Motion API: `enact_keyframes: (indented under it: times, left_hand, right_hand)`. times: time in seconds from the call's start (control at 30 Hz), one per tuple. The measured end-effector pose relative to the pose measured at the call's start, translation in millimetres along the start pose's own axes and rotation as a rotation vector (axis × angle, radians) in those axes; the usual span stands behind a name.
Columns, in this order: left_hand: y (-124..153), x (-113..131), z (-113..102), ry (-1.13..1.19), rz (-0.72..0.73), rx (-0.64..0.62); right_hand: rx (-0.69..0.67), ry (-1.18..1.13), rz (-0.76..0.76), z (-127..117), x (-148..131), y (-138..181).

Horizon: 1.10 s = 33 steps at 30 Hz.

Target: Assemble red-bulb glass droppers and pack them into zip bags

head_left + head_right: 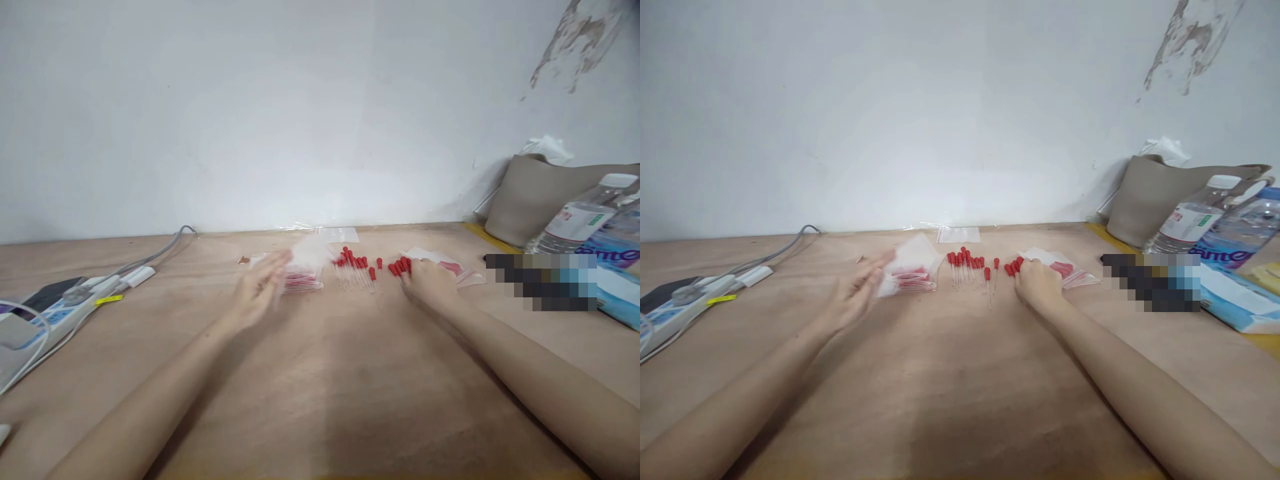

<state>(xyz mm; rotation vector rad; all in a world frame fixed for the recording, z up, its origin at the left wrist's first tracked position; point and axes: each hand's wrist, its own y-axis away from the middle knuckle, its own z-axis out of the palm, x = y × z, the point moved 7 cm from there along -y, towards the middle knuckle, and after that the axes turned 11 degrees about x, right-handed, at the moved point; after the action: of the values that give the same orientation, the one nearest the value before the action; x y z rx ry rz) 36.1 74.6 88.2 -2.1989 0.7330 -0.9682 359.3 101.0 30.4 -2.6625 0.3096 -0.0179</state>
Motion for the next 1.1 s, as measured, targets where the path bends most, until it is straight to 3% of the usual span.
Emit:
enact_keyframes:
  times: [0.07,0.13,0.23,0.53,0.63,0.8,0.93,1.1]
  left_hand:
    - [18.2,32.7,29.8,0.078,0.114,-0.258]
    - [42.3,49.3,56.5,0.093,0.163,-0.49]
    - [67.0,52.6,77.1,0.076,0.191,-0.63]
    - [69.6,45.9,78.4,0.094,0.166,-0.588]
    - [70.2,45.7,79.1,0.096,0.165,-0.584]
    - [70.7,44.9,79.2,0.094,0.163,-0.59]
    - [70.2,45.0,78.9,0.091,0.164,-0.587]
    - [69.2,45.9,78.7,0.099,0.174,-0.576]
  right_hand:
    - [-0.038,0.047,0.025,5.1,-3.8,-3.7]
    - [-0.078,0.062,0.027,10.3,-6.9,-6.1]
    - [-0.092,0.07,0.038,14.7,-8.0,-7.0]
    - [-0.103,-0.024,0.177,17.4,10.3,-9.4]
    - [-0.12,-0.084,0.143,17.6,5.7,-9.6]
    - [-0.03,-0.052,0.123,9.8,-1.6,-8.3]
    - [-0.087,-0.094,0.175,17.2,4.7,-7.7]
    - [-0.07,-0.32,0.143,30.6,3.7,-13.4]
